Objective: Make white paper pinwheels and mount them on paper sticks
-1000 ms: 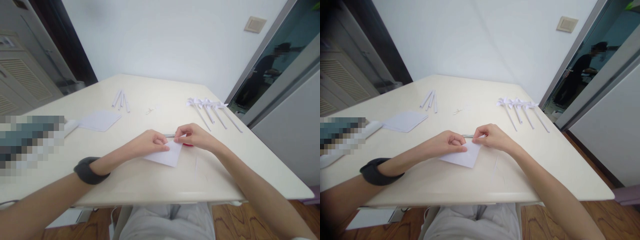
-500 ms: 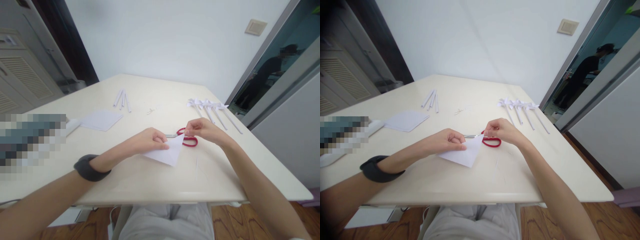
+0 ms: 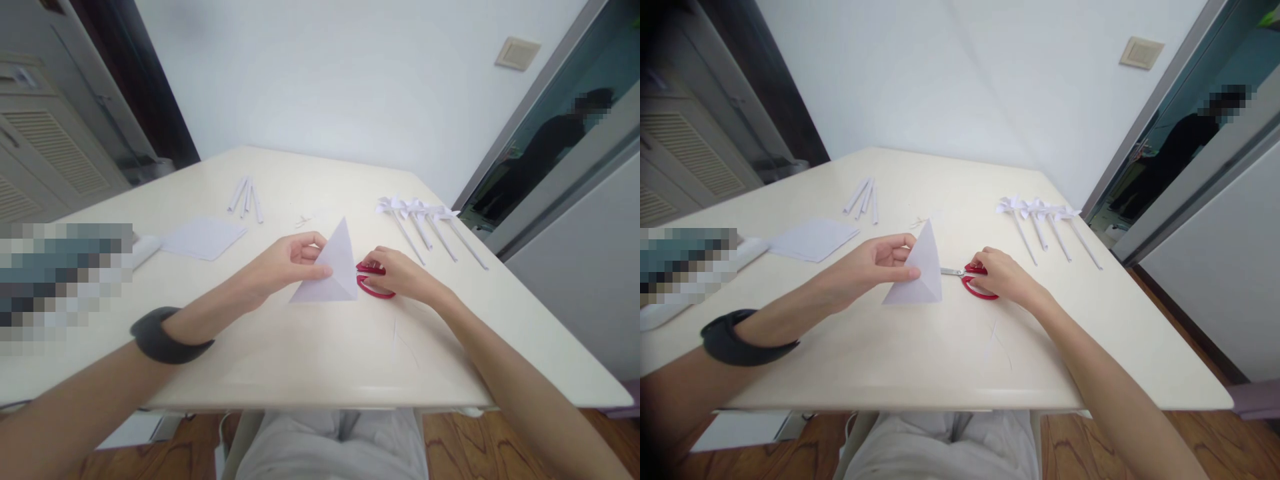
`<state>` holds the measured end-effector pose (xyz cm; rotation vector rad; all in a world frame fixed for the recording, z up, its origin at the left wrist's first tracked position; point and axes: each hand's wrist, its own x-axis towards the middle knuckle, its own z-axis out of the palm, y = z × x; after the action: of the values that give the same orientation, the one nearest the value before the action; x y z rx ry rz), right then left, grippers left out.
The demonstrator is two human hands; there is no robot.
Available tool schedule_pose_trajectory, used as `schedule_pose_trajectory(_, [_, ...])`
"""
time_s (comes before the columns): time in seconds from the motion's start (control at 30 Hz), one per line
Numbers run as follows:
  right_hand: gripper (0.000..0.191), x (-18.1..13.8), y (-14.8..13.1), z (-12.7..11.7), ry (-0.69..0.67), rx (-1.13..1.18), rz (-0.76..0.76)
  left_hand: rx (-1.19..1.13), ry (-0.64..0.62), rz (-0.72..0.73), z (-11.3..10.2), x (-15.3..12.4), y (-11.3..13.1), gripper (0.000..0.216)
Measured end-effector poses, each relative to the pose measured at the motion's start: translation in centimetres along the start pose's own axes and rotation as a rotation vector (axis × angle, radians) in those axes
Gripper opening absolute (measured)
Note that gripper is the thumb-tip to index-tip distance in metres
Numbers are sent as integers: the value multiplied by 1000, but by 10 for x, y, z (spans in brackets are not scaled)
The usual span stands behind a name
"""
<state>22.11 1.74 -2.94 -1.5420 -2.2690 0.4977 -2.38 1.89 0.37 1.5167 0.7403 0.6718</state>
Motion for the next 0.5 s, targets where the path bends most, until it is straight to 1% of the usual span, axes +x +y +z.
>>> schedule_pose_trajectory(0.07, [17, 1, 1, -4, 4, -7, 20, -5, 38, 32, 0, 0, 1, 23])
schedule_pose_trajectory(0.13, [22, 1, 0, -12, -18, 58, 68, -3, 61, 34, -2, 0, 1, 23])
schedule_pose_trajectory(0.23, [33, 0, -5, -31, -131, 355, 211, -30, 74, -25, -5, 0, 0, 20])
schedule_pose_trajectory(0.33, [27, -1, -13, -43, -105, 564, 234, -89, 86, -73, -7, 2, -3, 22])
schedule_pose_trajectory(0.4, [24, -2, -18, -42, -126, 678, 254, -127, 95, -96, -8, 3, -4, 23])
schedule_pose_trajectory(0.5, [22, -8, -22, -32, -231, 898, 270, -159, 132, -121, -7, 3, -3, 23])
